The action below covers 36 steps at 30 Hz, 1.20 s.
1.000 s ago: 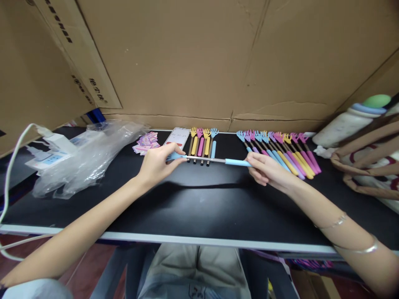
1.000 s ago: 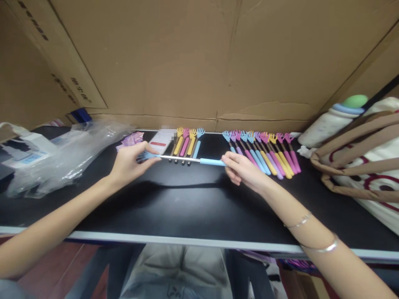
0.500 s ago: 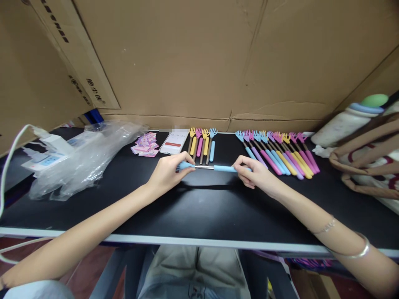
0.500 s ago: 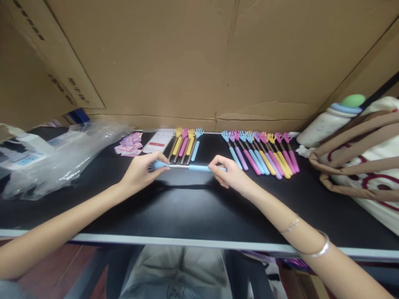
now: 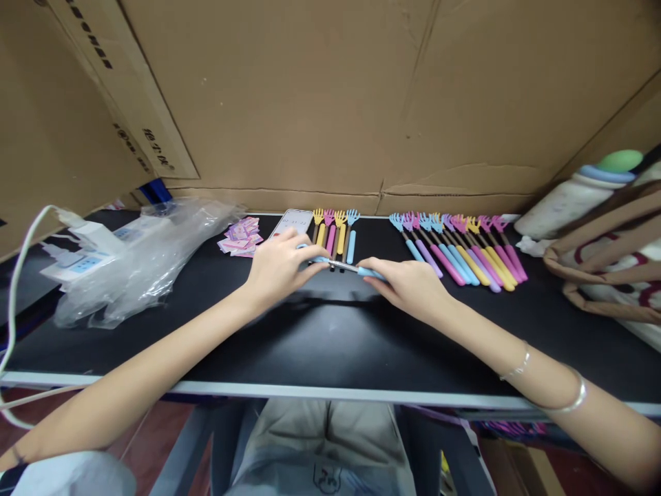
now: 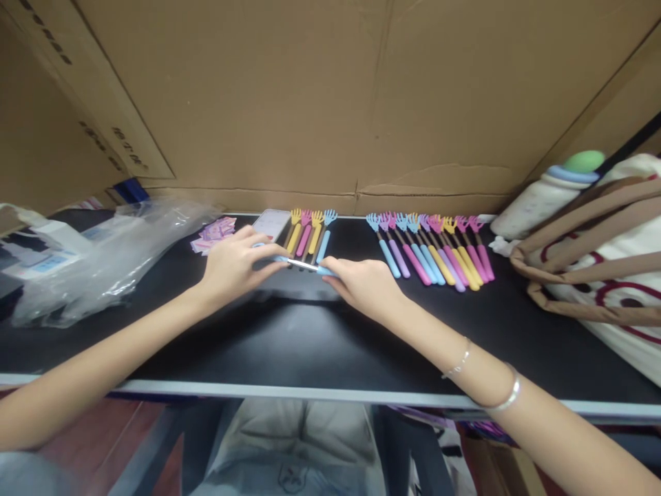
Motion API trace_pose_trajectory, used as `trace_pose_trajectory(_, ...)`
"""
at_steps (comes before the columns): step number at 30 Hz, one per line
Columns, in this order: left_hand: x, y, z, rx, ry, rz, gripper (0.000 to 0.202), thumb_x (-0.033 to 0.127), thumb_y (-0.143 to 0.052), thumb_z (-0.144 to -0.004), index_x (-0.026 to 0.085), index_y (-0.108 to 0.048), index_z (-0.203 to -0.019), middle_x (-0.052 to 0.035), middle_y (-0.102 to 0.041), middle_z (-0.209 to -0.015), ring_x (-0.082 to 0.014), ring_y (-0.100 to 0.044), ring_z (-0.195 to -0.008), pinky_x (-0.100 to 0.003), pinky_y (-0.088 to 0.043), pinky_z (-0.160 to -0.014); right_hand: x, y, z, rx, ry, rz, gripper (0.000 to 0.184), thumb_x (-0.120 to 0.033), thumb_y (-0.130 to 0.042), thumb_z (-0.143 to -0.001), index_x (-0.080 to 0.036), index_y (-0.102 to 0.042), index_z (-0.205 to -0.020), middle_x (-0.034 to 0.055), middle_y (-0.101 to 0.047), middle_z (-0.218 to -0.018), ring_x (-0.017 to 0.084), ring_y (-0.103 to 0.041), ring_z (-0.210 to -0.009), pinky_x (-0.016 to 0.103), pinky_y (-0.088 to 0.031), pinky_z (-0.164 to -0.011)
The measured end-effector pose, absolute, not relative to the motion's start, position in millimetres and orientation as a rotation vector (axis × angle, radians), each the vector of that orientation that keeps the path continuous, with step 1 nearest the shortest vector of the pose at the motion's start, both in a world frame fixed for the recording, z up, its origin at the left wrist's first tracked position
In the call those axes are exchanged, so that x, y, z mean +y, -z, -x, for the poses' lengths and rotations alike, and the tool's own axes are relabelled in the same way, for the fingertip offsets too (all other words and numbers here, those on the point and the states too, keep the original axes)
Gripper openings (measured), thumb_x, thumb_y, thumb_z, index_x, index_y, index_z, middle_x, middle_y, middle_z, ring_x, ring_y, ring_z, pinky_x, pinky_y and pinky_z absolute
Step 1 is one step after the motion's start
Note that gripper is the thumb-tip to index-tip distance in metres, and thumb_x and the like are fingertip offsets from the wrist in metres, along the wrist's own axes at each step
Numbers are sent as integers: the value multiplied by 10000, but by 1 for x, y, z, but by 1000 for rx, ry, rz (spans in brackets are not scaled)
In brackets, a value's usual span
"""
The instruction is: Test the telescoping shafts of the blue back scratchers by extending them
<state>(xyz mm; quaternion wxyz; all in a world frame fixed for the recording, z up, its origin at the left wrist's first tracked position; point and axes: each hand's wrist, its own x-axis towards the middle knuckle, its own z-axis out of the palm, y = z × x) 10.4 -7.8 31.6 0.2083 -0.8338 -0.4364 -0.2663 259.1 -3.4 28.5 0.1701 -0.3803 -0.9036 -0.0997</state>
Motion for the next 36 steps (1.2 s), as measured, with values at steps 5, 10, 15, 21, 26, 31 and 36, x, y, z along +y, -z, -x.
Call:
trace_pose_trajectory(5, -1, -46, -13, -1083, 703, 2208, 238, 392, -473, -892, 243, -655, -930, -68, -621, -1011, -239, -508, -937, -377, -339, -787, 6, -36, -249, -2548, 363, 1105, 296, -313, -329, -939, -183, -569, -1054, 44, -695, -874, 139, -590, -605, 264, -268, -514)
trace_pose_trajectory(10, 0, -43, -14, -986, 593, 2140, 227, 354, -442, -908, 235, -634, -924, -75, -613, -1046, -232, -518, -937, -380, -309, -786, 11, -40, -245, -2533, 373, 1082, 330, -393, -313, -957, -208, -566, -1062, 32, -701, -917, 140, -610, -665, 259, -263, -517)
trace_pose_trajectory(15, 2, -38, -15, -942, 472, 2226, 282, 327, -373, -942, 218, -615, -844, -51, -627, -814, -190, -534, -811, -346, -304, -719, 14, -41, -241, -2538, 479, 1054, 387, -474, -304, -950, -237, -605, -1009, 18, -702, -786, 132, -582, -596, 265, -218, -502)
trace_pose_trajectory(21, -1, -42, -12, -975, 524, 2382, 328, 376, -350, -952, 228, -600, -801, -24, -615, -717, -167, -533, -747, -327, -328, -739, 13, -42, -246, -2586, 709, 983, 435, -433, -271, -966, -205, -627, -866, 30, -642, -646, 125, -520, -547, 287, -223, -538)
trace_pose_trajectory(26, -3, -47, 0, -1037, 509, 2409, 315, 399, -368, -938, 250, -611, -803, -18, -629, -730, -166, -546, -740, -330, -350, -742, 11, -46, -270, -2596, 747, 971, 383, -409, -325, -956, -216, -624, -815, 35, -617, -632, 140, -506, -591, 308, -237, -574)
trace_pose_trajectory(31, 3, -48, 50, -1056, 410, 2241, 290, 409, -395, -927, 254, -605, -800, -21, -652, -777, -180, -553, -784, -332, -343, -733, 26, -46, -335, -2507, 750, 1080, 338, -427, -397, -928, -228, -637, -796, 51, -636, -672, 152, -511, -632, 308, -252, -601)
trace_pose_trajectory(36, 0, -46, 111, -1050, 209, 1966, 305, 340, -341, -959, 226, -606, -857, -17, -661, -781, -171, -529, -776, -303, -335, -715, 42, -42, -425, -2424, 1016, 1062, 433, -420, -324, -952, -184, -667, -832, 98, -670, -733, 144, -529, -651, 280, -287, -586)
